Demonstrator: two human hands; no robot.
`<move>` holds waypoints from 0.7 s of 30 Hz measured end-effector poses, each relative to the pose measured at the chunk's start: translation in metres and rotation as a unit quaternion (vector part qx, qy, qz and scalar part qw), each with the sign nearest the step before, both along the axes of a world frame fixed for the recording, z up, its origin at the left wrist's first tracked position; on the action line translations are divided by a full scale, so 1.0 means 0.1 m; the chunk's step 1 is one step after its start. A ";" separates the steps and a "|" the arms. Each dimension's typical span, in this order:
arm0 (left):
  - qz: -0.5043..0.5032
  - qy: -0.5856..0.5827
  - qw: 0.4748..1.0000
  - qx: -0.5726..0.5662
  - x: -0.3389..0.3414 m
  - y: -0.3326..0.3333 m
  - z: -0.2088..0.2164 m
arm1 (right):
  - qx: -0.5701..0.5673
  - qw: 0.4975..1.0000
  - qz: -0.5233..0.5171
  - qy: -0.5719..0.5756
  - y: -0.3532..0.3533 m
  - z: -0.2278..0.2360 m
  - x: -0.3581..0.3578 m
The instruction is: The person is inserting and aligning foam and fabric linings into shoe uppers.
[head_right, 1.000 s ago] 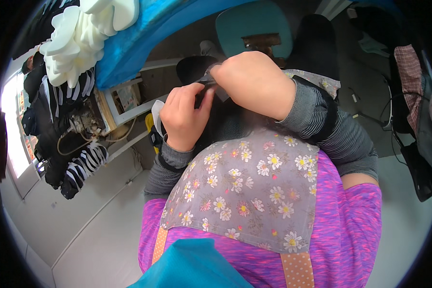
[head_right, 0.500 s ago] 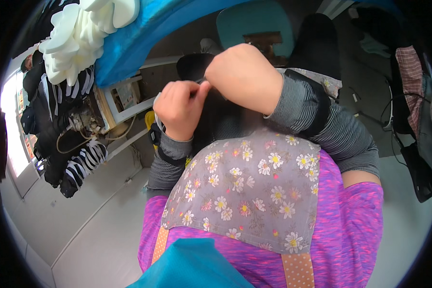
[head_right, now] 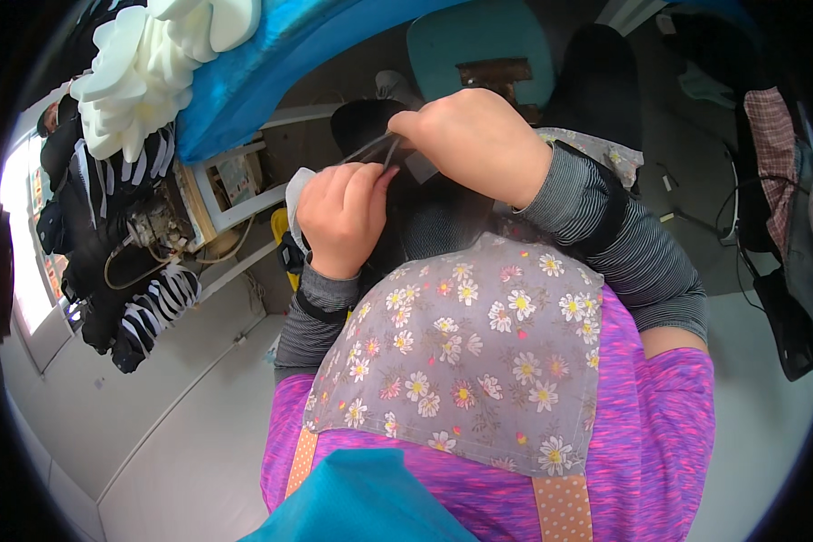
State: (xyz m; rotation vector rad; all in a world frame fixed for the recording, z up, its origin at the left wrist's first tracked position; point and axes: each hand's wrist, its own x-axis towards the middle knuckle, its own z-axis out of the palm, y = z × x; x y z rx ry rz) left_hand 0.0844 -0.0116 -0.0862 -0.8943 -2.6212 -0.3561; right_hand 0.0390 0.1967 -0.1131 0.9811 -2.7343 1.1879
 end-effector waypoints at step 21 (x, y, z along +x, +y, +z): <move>0.099 0.043 0.989 0.106 0.11 0.08 -0.05 | 0.024 0.999 0.027 0.027 -0.04 0.06 0.01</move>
